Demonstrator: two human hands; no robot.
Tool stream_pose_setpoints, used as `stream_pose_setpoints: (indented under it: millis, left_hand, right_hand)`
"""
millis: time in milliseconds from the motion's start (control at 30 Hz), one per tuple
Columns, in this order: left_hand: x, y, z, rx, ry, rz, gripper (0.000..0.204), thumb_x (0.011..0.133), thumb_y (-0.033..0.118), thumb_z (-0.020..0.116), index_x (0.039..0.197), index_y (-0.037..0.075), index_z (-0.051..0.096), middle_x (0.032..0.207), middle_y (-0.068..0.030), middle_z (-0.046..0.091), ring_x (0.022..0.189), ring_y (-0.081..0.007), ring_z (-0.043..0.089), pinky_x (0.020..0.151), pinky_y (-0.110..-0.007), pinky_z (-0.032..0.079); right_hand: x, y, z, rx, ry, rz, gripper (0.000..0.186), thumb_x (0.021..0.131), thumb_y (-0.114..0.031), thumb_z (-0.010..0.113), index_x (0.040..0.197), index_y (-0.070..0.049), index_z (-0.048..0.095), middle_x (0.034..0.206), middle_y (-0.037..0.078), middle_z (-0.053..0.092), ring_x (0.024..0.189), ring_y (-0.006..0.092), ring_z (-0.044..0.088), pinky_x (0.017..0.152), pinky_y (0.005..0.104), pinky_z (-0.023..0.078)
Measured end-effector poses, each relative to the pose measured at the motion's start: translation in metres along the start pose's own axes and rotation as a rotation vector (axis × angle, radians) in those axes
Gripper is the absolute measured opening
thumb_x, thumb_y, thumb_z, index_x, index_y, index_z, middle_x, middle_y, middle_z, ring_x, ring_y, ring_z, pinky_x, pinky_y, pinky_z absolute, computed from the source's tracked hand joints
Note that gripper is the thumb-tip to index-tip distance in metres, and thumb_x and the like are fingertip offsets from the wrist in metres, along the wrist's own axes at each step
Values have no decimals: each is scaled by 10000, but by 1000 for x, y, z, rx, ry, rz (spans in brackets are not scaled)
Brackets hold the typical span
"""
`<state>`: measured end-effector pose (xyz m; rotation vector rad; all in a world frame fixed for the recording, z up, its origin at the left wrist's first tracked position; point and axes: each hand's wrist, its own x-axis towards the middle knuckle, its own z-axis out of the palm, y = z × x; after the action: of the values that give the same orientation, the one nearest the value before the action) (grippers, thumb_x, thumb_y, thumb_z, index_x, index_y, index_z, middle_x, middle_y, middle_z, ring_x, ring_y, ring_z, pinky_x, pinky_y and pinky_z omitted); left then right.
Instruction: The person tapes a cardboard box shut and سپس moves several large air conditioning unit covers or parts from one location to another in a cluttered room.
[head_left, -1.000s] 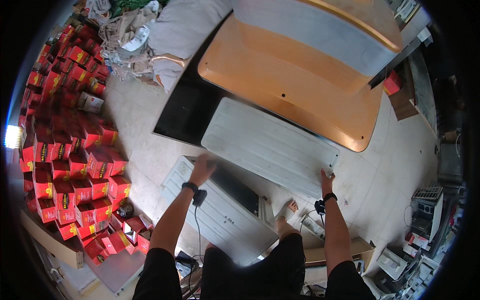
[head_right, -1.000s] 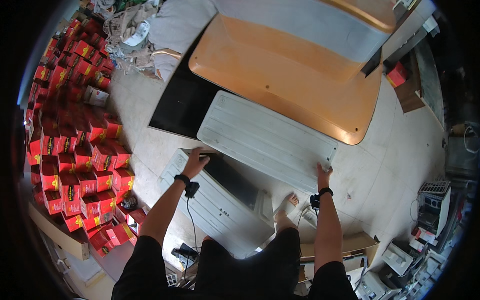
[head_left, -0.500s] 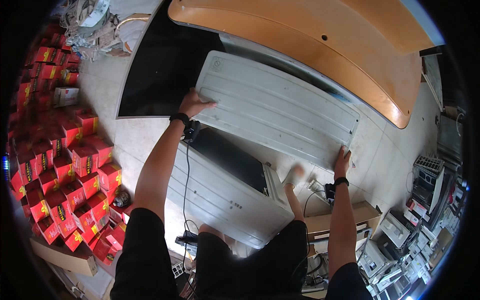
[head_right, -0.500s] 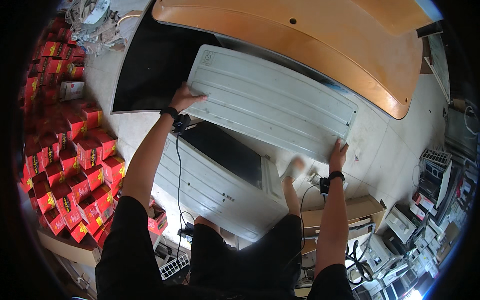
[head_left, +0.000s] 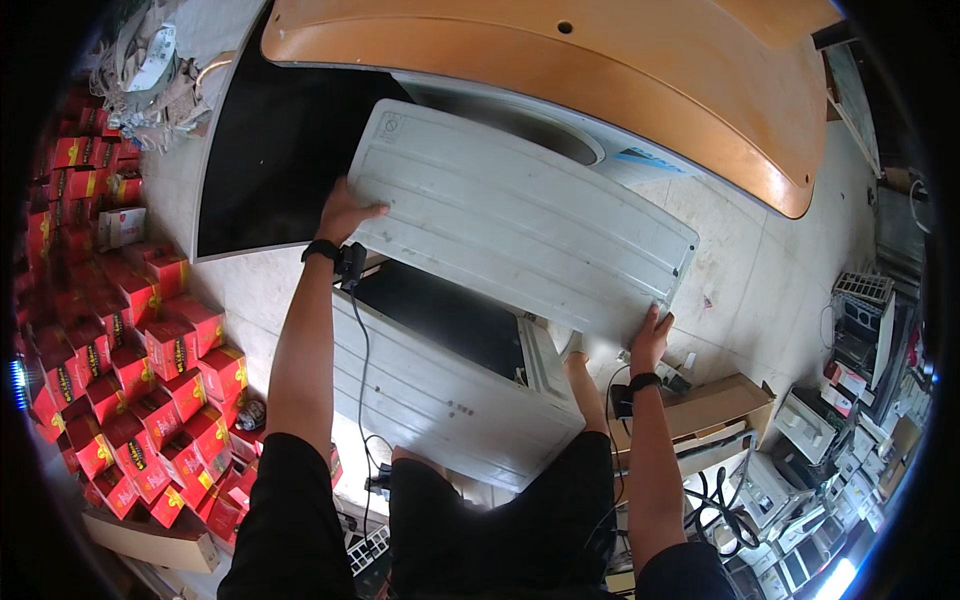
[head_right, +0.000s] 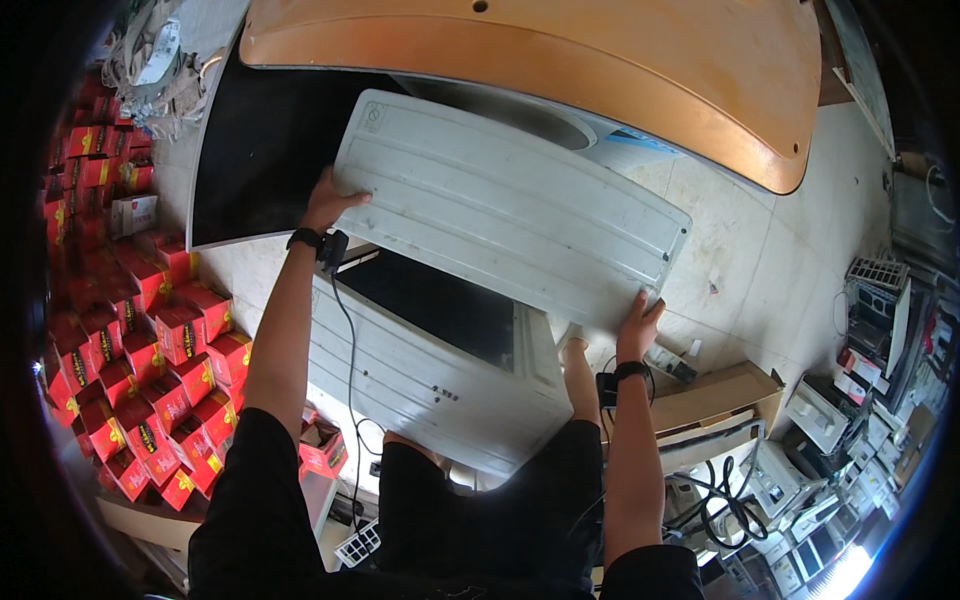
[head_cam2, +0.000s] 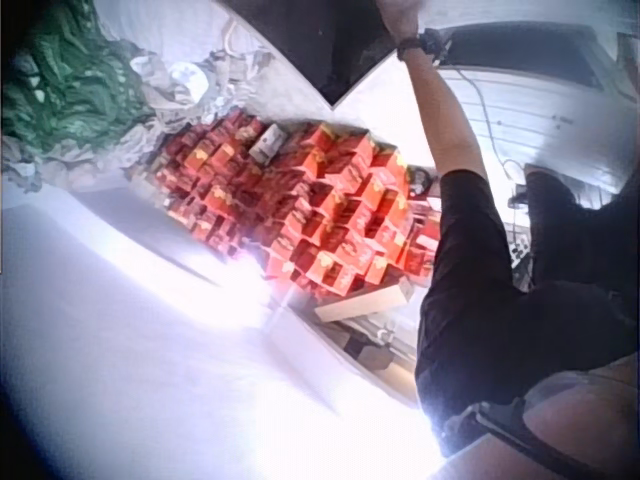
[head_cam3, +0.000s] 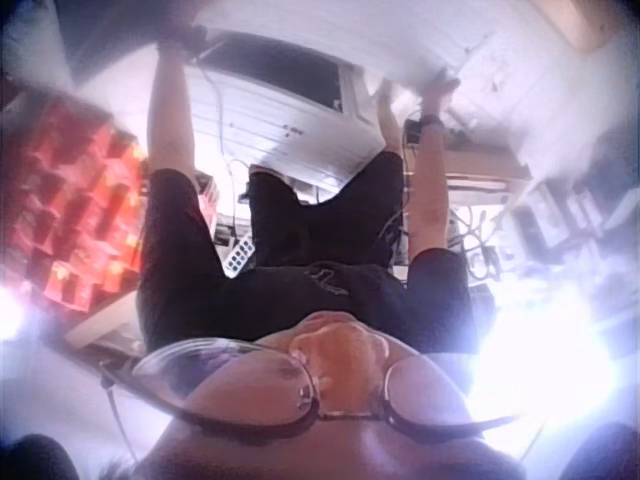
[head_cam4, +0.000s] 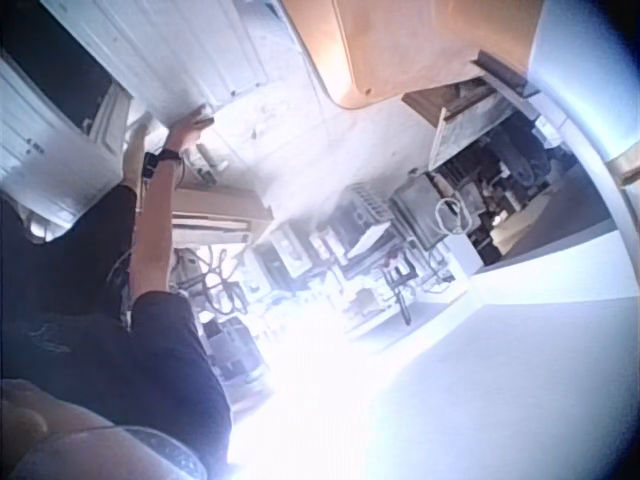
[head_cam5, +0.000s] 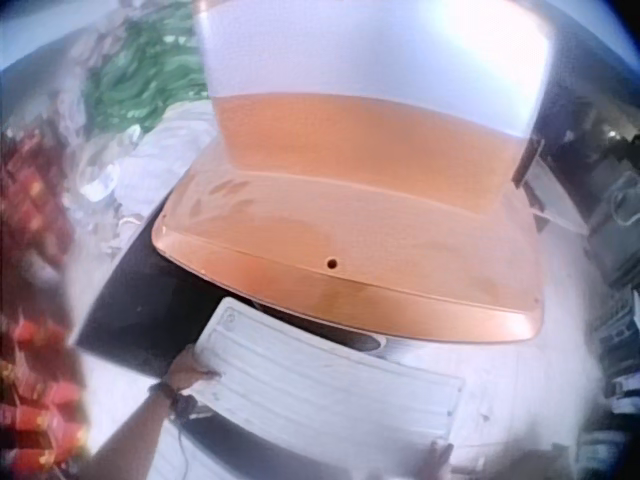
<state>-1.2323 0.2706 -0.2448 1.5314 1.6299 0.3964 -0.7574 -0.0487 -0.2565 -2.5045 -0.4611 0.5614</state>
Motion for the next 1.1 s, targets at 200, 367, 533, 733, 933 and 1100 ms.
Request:
stream_pose_setpoints:
  millis: [200,367,533,733,933,1100]
  left_hand:
    - [-26,-5,7,-104,47,-48,838,534,173,907,1201,-41,447,1168,-180,578,1081,-275,563,953,-355,436]
    - [-62,-18,16,-108,89,-52,817,556,159,898,1200,-49,439,1159,-192,569,1077,-287,558,946,-359,443]
    - [-57,-22,13,-87,22,-130,853,577,169,881,1253,-47,407,1252,-228,497,1166,-326,496,1000,-382,404]
    - [-71,-28,31,247,214,37,971,662,252,819,1388,-91,274,1396,-283,354,1297,-397,348,1083,-438,314]
    - [-101,-42,14,809,153,219,861,769,264,727,1407,-80,261,1500,-261,214,1354,-386,298,1104,-405,305]
    - [-169,-8,-21,328,-479,269,488,829,293,670,1235,48,555,1342,-176,488,1180,-324,514,994,-388,415]
  right_hand:
    - [3,-7,-3,-180,71,25,666,941,-571,377,1303,-15,445,1008,316,619,938,503,571,762,535,446]
    - [14,3,-3,-153,164,-113,534,950,-547,382,1120,-56,508,834,295,627,814,511,575,667,565,420]
    - [15,7,-6,-213,104,-46,450,955,-525,394,938,-83,477,735,272,614,734,512,564,610,573,407]
    - [0,6,-19,-289,70,-35,482,942,-547,410,941,-68,465,754,275,631,759,499,596,619,572,441]
    - [-35,19,-22,-63,-141,-79,422,945,-432,487,1102,-40,468,882,243,660,824,412,636,685,495,491]
    - [-77,184,-24,146,-392,-199,467,935,-334,548,1298,-67,425,1130,109,594,953,192,599,715,335,464]
